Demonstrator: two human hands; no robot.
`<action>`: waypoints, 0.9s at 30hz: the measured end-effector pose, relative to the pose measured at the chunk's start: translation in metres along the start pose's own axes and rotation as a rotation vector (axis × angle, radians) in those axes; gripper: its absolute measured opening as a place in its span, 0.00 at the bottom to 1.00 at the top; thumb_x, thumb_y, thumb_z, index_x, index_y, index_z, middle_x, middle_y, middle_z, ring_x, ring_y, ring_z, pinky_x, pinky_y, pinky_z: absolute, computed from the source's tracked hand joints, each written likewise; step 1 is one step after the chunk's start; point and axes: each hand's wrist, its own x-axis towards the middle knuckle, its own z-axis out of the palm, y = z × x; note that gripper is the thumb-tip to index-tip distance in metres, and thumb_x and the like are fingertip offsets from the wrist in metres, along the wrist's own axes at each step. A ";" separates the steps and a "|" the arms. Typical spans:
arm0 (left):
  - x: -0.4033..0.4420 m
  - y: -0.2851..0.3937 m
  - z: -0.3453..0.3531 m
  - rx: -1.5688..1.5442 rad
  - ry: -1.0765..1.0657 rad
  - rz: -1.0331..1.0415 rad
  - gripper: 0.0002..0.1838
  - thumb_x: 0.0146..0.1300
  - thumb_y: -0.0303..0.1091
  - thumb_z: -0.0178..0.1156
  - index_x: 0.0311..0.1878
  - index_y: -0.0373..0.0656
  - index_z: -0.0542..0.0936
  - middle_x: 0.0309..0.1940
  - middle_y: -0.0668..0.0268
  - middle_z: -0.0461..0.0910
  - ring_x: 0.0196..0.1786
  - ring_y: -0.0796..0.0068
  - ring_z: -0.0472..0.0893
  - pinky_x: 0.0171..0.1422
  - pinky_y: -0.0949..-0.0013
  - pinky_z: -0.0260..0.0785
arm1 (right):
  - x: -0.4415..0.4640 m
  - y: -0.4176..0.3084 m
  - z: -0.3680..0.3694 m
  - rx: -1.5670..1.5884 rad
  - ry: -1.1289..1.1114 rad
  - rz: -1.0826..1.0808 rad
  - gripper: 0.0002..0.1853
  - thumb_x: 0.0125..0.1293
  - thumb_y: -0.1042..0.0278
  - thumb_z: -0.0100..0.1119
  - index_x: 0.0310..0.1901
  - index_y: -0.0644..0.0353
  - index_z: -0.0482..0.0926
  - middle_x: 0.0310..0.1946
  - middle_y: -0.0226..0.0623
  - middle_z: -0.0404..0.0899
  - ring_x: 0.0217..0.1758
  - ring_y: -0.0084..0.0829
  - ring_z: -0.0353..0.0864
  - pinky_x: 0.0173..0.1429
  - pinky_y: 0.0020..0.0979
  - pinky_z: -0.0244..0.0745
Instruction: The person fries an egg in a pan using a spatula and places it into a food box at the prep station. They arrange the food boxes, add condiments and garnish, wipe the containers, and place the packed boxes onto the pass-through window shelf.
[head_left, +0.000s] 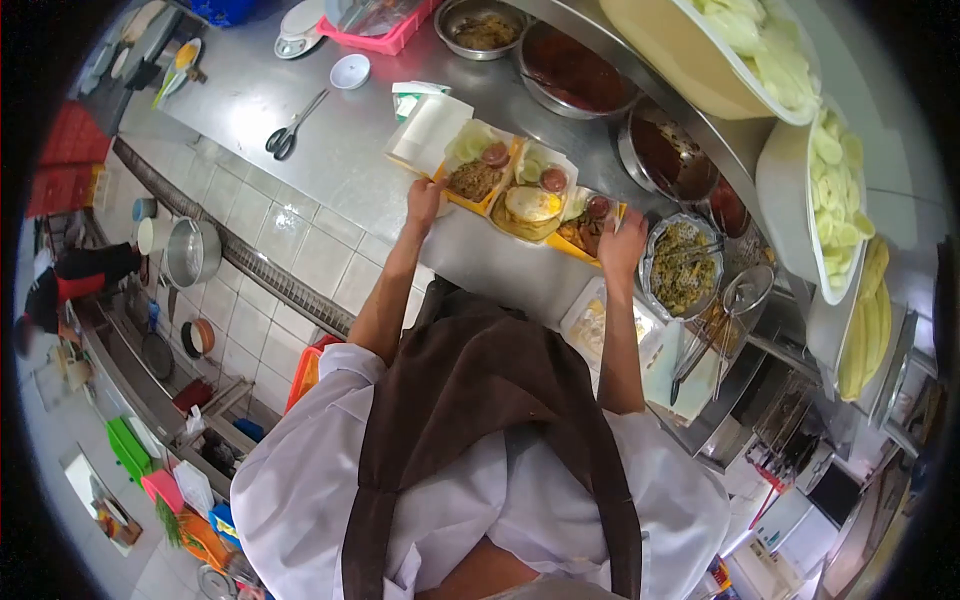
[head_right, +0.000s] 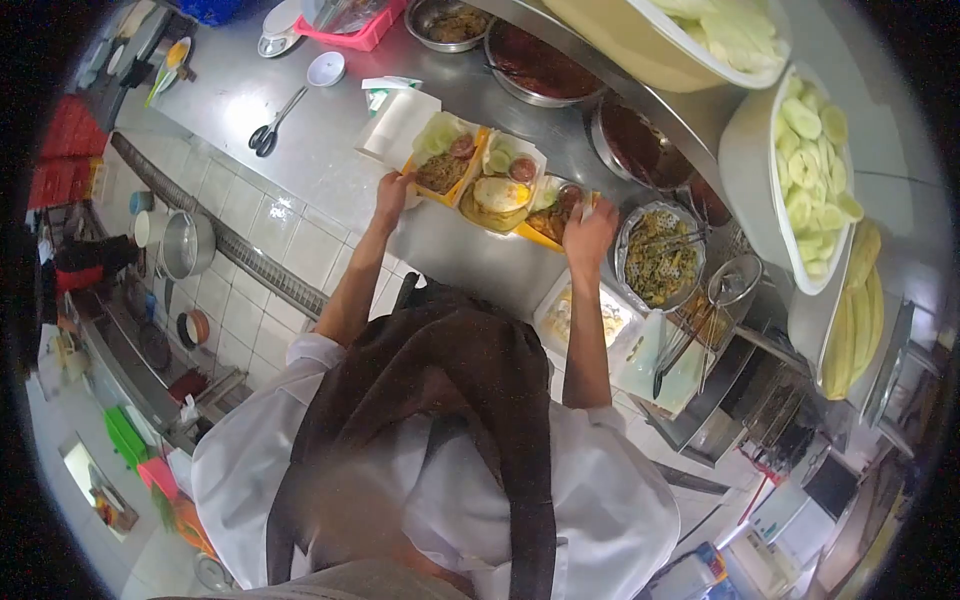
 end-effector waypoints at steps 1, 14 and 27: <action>0.003 -0.006 -0.002 -0.046 0.018 0.086 0.17 0.57 0.41 0.56 0.37 0.33 0.80 0.28 0.62 0.79 0.34 0.70 0.76 0.40 0.68 0.67 | -0.016 0.015 0.008 -0.001 0.008 0.013 0.14 0.58 0.65 0.58 0.42 0.65 0.76 0.34 0.49 0.79 0.41 0.50 0.78 0.47 0.44 0.72; 0.009 -0.020 0.001 -0.886 -0.305 -0.126 0.11 0.53 0.32 0.53 0.40 0.40 0.74 0.33 0.64 0.76 0.34 0.70 0.78 0.38 0.68 0.74 | -0.012 0.069 0.069 1.561 -0.726 1.063 0.20 0.59 0.62 0.58 0.50 0.66 0.73 0.45 0.47 0.78 0.49 0.42 0.78 0.54 0.40 0.73; -0.010 -0.003 -0.018 -1.023 -0.393 -0.191 0.14 0.51 0.37 0.49 0.36 0.37 0.73 0.25 0.62 0.75 0.18 0.71 0.73 0.17 0.73 0.65 | -0.010 0.095 0.089 1.828 -0.782 1.104 0.19 0.61 0.67 0.55 0.53 0.66 0.70 0.49 0.49 0.75 0.51 0.44 0.77 0.60 0.45 0.71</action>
